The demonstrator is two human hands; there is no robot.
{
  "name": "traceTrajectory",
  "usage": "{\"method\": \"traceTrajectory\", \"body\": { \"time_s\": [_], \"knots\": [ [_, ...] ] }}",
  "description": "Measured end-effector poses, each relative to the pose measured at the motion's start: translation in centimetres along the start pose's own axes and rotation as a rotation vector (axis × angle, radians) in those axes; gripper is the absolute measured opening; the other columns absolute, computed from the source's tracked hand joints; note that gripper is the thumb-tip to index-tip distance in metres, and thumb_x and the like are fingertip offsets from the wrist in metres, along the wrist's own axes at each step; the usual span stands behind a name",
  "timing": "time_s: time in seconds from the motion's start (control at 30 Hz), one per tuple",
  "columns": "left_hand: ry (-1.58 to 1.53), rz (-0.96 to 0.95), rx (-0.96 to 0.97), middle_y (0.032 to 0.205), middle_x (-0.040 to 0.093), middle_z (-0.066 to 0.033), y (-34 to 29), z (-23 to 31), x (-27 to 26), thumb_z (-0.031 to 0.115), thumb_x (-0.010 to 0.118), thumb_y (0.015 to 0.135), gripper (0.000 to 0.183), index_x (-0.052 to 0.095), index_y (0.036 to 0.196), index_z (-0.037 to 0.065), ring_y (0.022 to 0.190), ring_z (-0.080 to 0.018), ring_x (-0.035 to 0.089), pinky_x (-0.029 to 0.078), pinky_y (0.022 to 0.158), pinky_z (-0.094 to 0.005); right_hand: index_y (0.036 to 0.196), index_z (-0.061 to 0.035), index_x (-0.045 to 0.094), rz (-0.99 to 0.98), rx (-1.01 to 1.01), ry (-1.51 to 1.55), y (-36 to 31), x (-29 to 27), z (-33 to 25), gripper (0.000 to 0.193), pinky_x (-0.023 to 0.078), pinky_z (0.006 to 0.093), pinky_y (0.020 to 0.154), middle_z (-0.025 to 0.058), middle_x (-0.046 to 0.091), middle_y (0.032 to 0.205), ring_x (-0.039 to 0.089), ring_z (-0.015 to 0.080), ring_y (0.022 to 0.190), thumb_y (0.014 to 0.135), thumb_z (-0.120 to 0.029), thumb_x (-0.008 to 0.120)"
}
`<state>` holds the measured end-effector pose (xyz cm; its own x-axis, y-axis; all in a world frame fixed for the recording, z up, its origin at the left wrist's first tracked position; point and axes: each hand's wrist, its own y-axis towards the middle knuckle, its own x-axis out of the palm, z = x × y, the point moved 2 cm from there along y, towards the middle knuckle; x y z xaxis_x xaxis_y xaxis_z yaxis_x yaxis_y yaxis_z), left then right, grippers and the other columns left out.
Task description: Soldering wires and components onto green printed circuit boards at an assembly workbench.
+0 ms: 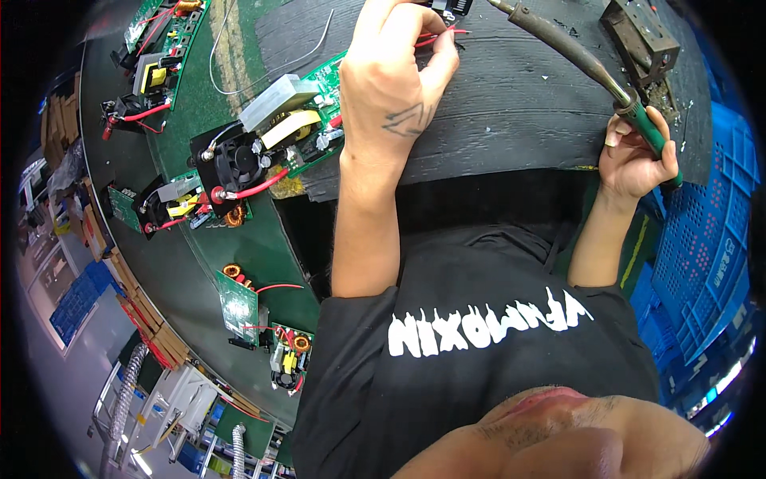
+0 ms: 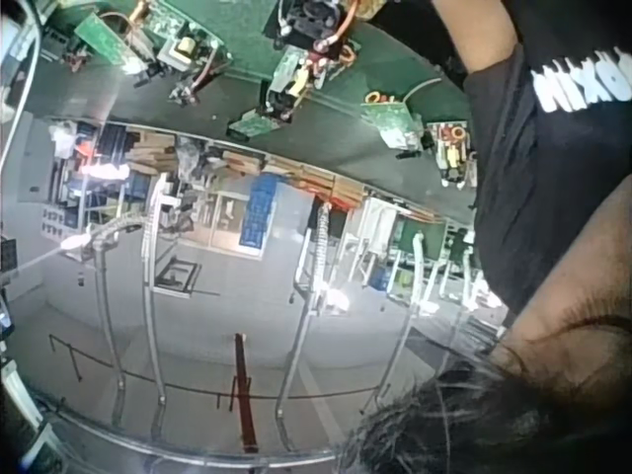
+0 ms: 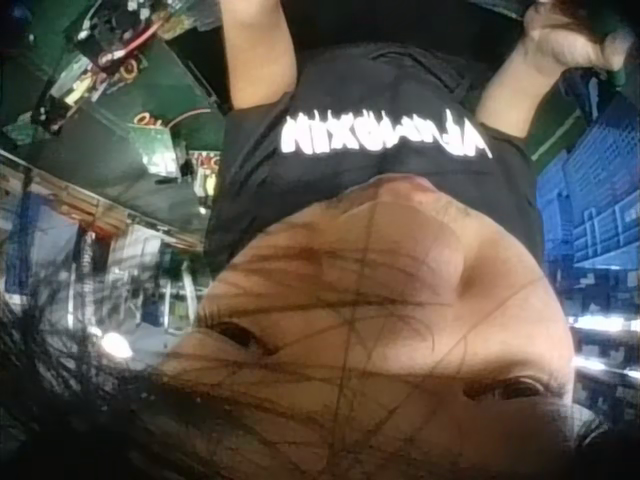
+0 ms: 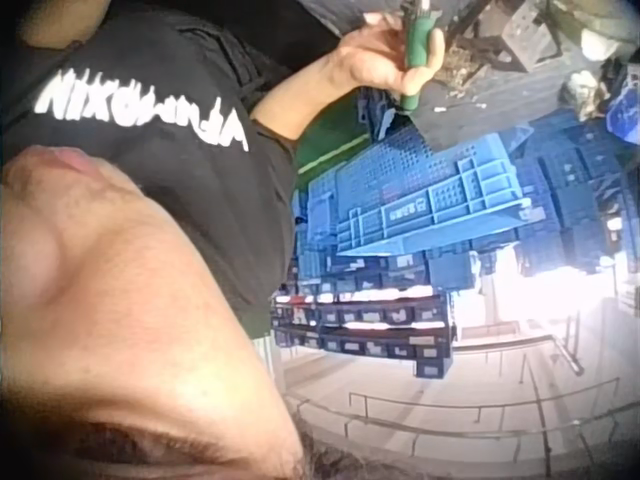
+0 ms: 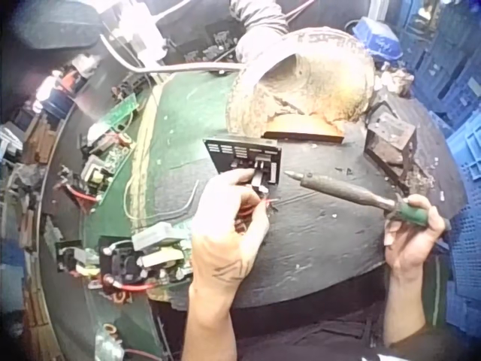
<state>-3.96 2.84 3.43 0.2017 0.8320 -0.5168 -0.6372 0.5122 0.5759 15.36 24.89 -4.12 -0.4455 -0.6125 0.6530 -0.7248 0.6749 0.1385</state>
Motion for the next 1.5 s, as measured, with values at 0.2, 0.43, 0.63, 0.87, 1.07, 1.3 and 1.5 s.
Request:
{"method": "traceTrajectory", "body": {
  "time_s": [0.2,0.43,0.63,0.87,1.07,1.3,1.5],
  "knots": [
    [-0.062,-0.052,-0.151,0.102,0.061,-0.0143,-0.2,-0.3,0.0,-0.006,0.066,0.073,0.015,0.058,0.086,-0.001,0.060,-0.0126,0.058,0.048,0.055,-0.0244,0.113,0.0019,0.061,-0.011,0.026,0.026,0.0,-0.5,0.1,0.056,0.043,0.0302,0.055,0.0251,0.064,0.091,0.054,0.0259,0.067,0.087,-0.043,0.040],
    [-0.021,-0.034,-0.094,0.102,0.060,-0.0139,-0.1,-0.2,0.2,-0.006,0.066,0.073,0.014,0.058,0.083,-0.001,0.058,-0.0137,0.055,0.046,0.054,-0.0247,0.113,0.0024,0.061,0.034,0.020,0.026,0.1,-0.5,0.1,0.055,0.044,0.0308,0.054,0.0250,0.064,0.092,0.056,0.0262,0.067,0.087,-0.043,0.040],
    [0.009,-0.050,-0.091,0.102,0.058,-0.0152,-0.2,-0.1,0.2,-0.007,0.063,0.073,0.014,0.056,0.083,-0.002,0.062,-0.0181,0.058,0.048,0.057,-0.0268,0.113,0.0053,0.057,-0.013,0.032,-0.012,-0.1,0.3,0.3,0.058,0.048,0.0338,0.055,0.0240,0.065,0.087,0.058,0.0265,0.061,0.087,-0.043,0.038],
    [-0.142,0.110,0.065,0.102,0.057,-0.0165,-0.3,-1.2,1.1,-0.010,0.061,0.073,0.016,0.055,0.086,-0.003,0.065,-0.0223,0.059,0.049,0.059,-0.0294,0.113,0.0061,0.056,-0.060,0.082,-0.094,-0.4,0.9,0.5,0.058,0.051,0.0353,0.059,0.0238,0.063,0.081,0.060,0.0277,0.062,0.087,-0.043,0.039],
    [-0.120,0.113,0.053,0.102,0.056,-0.0172,-0.3,-1.0,1.2,-0.010,0.060,0.074,0.019,0.054,0.090,-0.003,0.068,-0.0248,0.059,0.049,0.061,-0.0305,0.112,0.0061,0.057,-0.028,0.083,-0.195,-0.4,1.2,0.5,0.058,0.051,0.0344,0.058,0.0235,0.063,0.078,0.061,0.0278,0.061,0.086,-0.044,0.042],
    [-0.043,-0.009,-0.125,0.103,0.056,-0.0173,-0.1,0.7,0.5,-0.010,0.059,0.075,0.020,0.054,0.094,-0.003,0.068,-0.0257,0.059,0.049,0.062,-0.0310,0.111,0.0064,0.058,0.027,0.077,-0.309,-0.4,1.3,0.5,0.059,0.044,0.0259,0.048,0.0222,0.064,0.075,0.061,0.0265,0.058,0.085,-0.044,0.043],
    [-0.226,0.237,0.148,0.102,0.057,-0.0175,-0.8,-1.4,1.4,-0.009,0.060,0.075,0.020,0.054,0.093,-0.003,0.068,-0.0269,0.060,0.049,0.061,-0.0320,0.111,0.0059,0.059,0.029,0.069,-0.332,-0.4,1.8,0.8,0.058,0.042,0.0245,0.047,0.0226,0.064,0.073,0.061,0.0249,0.057,0.085,-0.044,0.043]
  ]
}}
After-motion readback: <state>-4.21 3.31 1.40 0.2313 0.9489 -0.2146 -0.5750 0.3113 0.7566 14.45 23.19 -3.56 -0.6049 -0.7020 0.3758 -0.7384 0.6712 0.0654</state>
